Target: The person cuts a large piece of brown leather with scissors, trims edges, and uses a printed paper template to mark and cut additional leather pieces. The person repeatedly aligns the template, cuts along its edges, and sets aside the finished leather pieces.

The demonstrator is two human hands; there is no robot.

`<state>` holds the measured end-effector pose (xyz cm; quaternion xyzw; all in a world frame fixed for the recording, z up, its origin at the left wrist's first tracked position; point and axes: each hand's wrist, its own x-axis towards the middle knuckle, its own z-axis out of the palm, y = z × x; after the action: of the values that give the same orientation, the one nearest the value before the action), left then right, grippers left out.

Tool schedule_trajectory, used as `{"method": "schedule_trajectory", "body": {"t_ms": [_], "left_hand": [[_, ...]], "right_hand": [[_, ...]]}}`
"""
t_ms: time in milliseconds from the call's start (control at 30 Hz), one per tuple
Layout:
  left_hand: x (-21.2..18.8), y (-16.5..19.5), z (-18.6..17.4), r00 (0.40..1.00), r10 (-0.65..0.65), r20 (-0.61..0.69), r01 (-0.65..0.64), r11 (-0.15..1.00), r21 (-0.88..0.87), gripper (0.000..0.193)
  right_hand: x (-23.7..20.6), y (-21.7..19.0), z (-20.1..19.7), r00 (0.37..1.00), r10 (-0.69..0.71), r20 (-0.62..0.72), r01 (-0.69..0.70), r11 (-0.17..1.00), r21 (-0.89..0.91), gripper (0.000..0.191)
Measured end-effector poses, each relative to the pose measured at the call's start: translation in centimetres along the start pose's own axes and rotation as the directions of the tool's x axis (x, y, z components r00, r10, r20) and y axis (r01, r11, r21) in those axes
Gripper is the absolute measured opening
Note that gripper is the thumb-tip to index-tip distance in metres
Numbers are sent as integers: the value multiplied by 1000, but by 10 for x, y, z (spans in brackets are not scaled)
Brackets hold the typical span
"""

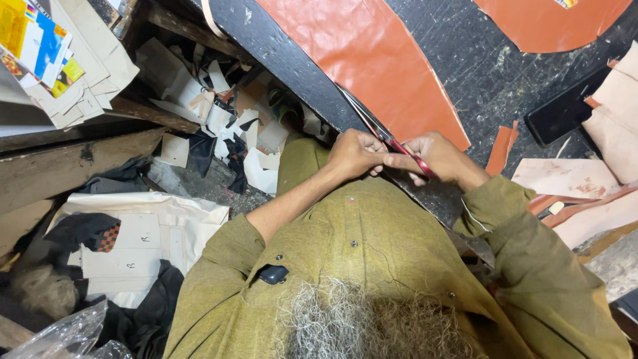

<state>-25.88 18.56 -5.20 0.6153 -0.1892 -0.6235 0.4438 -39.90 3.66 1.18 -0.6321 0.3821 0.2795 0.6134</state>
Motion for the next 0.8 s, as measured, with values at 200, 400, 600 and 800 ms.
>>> {"method": "schedule_trajectory", "body": {"t_ms": [200,400,600,800], "left_hand": [[-1,4,-2,1000,21,-13,-18,989,148,8],[2,-8,-1,1000,23,-14,-22,998,58,11],[-6,-13,-19,986,164,39,-169,962,214,16],[-46,-2,-117,943,196,-268,-39,866,499,32]], "right_hand": [[14,-18,0,1000,-20,-8,20,1000,-9,49],[18,-14,2,998,-31,-60,27,997,-79,48],[15,5,9,999,-23,22,21,999,48,44],[23,-2,12,987,-91,130,52,959,277,46]]}}
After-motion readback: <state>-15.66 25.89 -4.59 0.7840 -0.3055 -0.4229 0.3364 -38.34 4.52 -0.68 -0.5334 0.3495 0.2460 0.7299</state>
